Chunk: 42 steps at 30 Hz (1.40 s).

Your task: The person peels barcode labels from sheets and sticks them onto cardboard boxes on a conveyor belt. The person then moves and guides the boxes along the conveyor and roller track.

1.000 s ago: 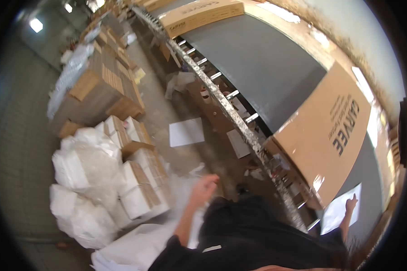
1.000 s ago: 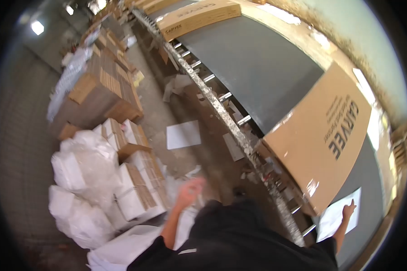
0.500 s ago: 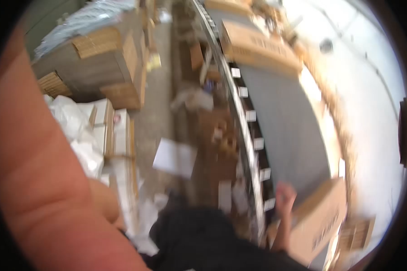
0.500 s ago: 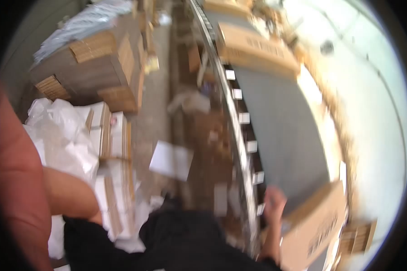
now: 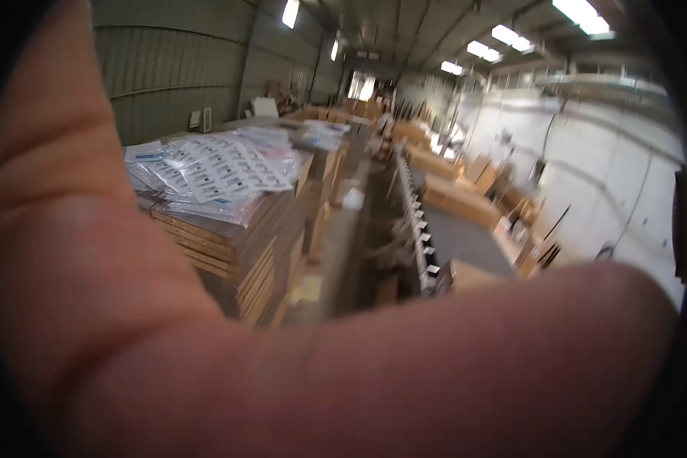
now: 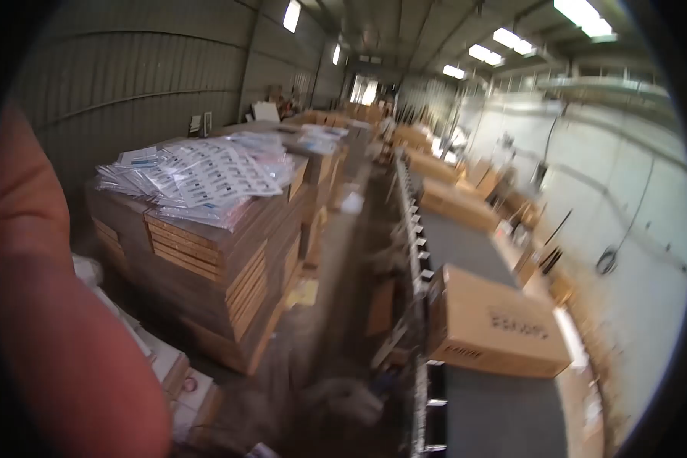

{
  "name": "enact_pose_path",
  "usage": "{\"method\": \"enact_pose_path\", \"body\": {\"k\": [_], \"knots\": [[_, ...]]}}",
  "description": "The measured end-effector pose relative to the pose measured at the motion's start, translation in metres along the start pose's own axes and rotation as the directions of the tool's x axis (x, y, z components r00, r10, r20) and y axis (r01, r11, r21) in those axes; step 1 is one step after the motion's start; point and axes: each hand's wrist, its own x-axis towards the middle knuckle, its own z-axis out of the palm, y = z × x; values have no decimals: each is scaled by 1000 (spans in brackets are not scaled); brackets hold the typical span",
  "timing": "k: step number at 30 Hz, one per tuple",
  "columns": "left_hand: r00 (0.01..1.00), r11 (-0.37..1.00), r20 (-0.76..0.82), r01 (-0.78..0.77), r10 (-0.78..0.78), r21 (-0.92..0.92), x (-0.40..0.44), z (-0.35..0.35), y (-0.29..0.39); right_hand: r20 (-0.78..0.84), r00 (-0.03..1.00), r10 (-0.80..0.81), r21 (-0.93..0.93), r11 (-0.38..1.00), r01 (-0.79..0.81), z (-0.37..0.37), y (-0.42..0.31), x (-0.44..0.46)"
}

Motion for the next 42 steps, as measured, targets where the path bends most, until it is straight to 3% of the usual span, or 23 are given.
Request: {"method": "enact_pose_path", "body": {"k": [4, 8, 12, 15, 17, 19, 22, 23, 24, 26, 27, 29, 34, 38, 40, 42], "knots": [[1000, 991, 9, -23, 22, 130, 35, -39, -103, 13, 997, -81, 88, 993, 80, 17, 30, 147], [997, 977, -19, -64, 69, 203, 71, -91, -203, -14, 992, -128, 109, 986, 129, 13, 60, 230], [995, 961, -2, -101, 104, 256, 93, -148, -280, -33, 978, -206, 44, 977, 208, 8, 0, 358], [993, 953, 33, -122, 117, 276, 103, -197, -348, 46, 989, -137, 54, 989, 135, 26, -39, 477], [989, 943, 26, -148, 147, 297, 111, -232, -397, 37, 995, -96, 87, 992, 92, 45, -25, 530], [986, 938, 22, -163, 165, 306, 126, -272, -451, -6, 1000, -13, 184, 983, 13, 83, 4, 577], [980, 930, 35, -197, 195, 310, 158, -331, -532, 99, 968, 228, -81, 972, -221, 147, 136, 571], [980, 931, 36, -198, 197, 307, 169, -349, -561, 150, 924, 352, -71, 936, -346, 167, 172, 558], [979, 933, 46, -203, 198, 298, 182, -365, -589, 255, 780, 572, -153, 820, -552, 183, 204, 537], [977, 935, 52, -215, 209, 284, 207, -391, -646, 410, 340, 846, -238, 459, -856, 190, 196, 516], [976, 936, 61, -219, 210, 277, 220, -401, -674, 456, 178, 872, -268, 325, -907, 194, 189, 516], [972, 931, 78, -233, 220, 280, 239, -421, -728, 488, 93, 868, -250, 241, -938, 190, 168, 564], [953, 895, 148, -300, 264, 331, 269, -463, -874, 542, 133, 830, -228, 297, -927, 215, 180, 725], [933, 807, 196, -360, 303, 468, 299, -514, -1003, 604, 240, 760, -270, 479, -836, 253, 235, 930], [935, 733, 177, -351, 307, 582, 314, -562, -1066, 652, 322, 686, -347, 648, -679, 270, 264, 1071], [953, 658, 111, -275, 281, 701, 327, -613, -1137, 703, 480, 525, -383, 848, -366, 284, 286, 1226]]}}
